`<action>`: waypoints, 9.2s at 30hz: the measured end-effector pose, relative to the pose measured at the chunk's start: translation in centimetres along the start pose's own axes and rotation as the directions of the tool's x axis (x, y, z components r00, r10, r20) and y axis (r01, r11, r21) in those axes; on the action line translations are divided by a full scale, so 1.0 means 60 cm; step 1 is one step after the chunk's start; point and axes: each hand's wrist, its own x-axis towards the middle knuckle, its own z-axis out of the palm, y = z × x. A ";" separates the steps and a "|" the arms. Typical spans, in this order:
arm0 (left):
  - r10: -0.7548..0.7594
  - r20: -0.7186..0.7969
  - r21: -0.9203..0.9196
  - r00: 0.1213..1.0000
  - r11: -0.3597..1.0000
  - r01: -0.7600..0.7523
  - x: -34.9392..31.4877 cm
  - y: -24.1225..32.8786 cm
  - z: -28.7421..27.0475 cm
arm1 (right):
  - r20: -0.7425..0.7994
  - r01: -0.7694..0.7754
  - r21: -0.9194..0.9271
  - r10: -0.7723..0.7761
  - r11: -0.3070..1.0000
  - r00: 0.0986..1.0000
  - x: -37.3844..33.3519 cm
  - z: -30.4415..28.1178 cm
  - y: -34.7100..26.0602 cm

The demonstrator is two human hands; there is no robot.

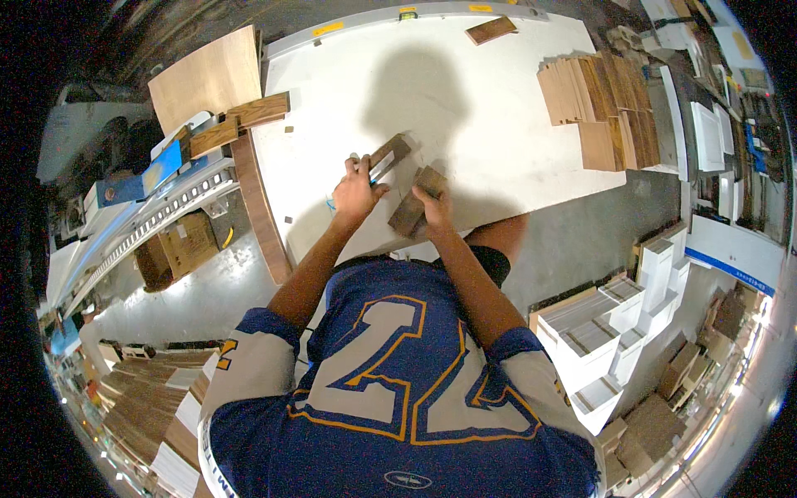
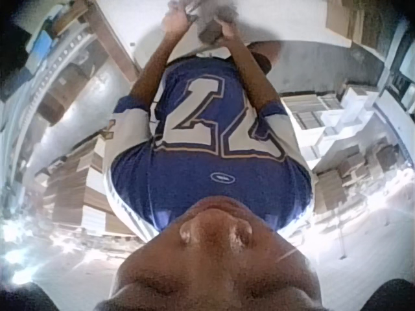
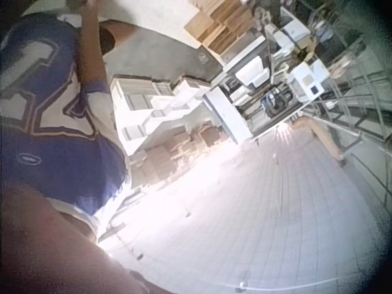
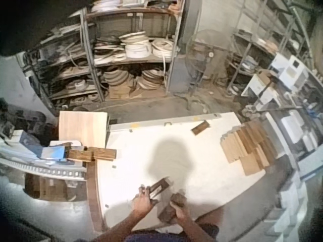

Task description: The person picks up individual small wooden blocks from a workstation, places them together to form stacks, and then moves the completed stacks onto a larger pile of wooden pieces.

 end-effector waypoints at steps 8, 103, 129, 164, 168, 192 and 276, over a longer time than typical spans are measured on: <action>-0.048 0.006 -0.203 0.999 0.978 0.049 -0.017 -0.025 -0.025 | -0.324 0.154 -0.742 -0.550 0.653 0.770 -0.019 0.037 -0.036; 0.396 -0.090 -0.546 0.914 0.748 -0.377 -0.125 0.103 -0.174 | 0.515 -0.184 0.050 0.132 0.982 0.847 -0.268 0.080 -0.249; 0.475 -0.003 -0.547 0.880 0.736 -0.399 -0.131 0.089 -0.191 | 0.795 -0.690 0.418 0.129 0.591 0.592 -0.269 0.074 -0.217; 0.171 -0.412 -0.076 0.895 0.972 -0.221 -0.024 -0.046 -0.009 | 0.006 -0.072 -0.104 0.073 0.992 0.997 -0.128 -0.025 -0.132; 0.116 -0.062 -0.154 0.991 0.980 -0.124 -0.042 -0.001 0.042 | -0.054 0.028 -0.228 -0.042 0.973 0.998 -0.068 -0.045 -0.045; 0.112 0.099 -0.313 0.989 0.947 -0.076 -0.100 0.045 0.115 | 0.050 0.043 0.076 -0.047 0.996 0.998 -0.041 0.023 -0.021; 0.005 0.199 -0.909 0.980 0.374 0.183 -0.153 0.323 0.193 | -0.417 0.423 0.287 -0.285 0.859 0.863 0.021 -0.676 -0.487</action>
